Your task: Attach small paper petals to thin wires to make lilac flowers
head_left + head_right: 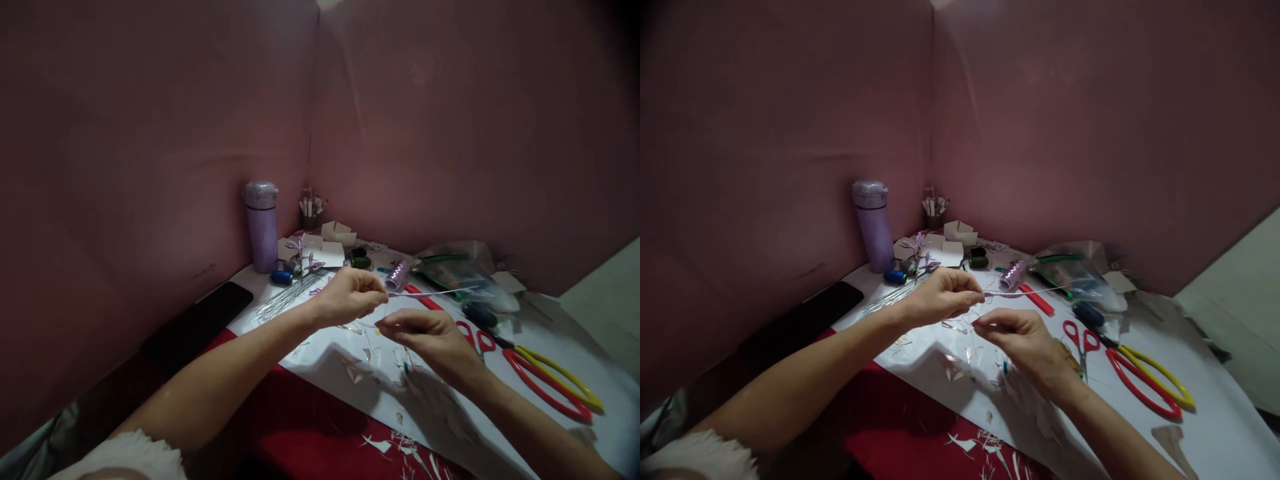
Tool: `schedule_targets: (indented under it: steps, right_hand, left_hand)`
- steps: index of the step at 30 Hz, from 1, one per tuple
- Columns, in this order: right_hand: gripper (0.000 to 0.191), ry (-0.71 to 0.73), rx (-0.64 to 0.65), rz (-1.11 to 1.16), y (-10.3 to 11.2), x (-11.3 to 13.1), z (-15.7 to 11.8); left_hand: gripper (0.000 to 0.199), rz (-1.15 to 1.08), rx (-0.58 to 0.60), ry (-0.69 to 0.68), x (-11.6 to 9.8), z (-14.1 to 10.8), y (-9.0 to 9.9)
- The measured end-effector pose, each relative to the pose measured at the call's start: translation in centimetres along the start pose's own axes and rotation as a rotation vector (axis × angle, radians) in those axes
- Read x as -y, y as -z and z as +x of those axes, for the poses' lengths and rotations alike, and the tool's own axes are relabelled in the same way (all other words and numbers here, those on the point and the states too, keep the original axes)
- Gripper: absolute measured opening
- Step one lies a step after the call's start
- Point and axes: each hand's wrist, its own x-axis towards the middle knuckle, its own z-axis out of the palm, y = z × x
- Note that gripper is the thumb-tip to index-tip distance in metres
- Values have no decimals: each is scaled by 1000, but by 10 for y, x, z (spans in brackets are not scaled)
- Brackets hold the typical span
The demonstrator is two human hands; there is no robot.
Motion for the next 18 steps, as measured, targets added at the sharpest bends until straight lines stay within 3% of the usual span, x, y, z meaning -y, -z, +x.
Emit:
schedule_targets:
  steps: [4,7,10,12,15,18]
  right_hand:
    - [13,125,-56,-246,6,15,-10]
    - [13,159,-133,-424,28,29,-8]
    - [11,69,-124,-333,45,33,0]
    - [14,-20,-80,-203,48,28,6]
    - [18,-105,-41,-56,38,14,11]
    - [20,-108,-19,-20,20,6,7]
  left_hand:
    - [15,597,-134,-156,6,0,-3]
    - [19,816,2,-177,3,-4,-1]
    - [12,439,277,-124,-3,-6,3]
    - [9,83,367,-36,-5,-6,4]
    - [16,-189,312,68,-6,-5,5]
    - [15,-212,137,98,-5,-2,2]
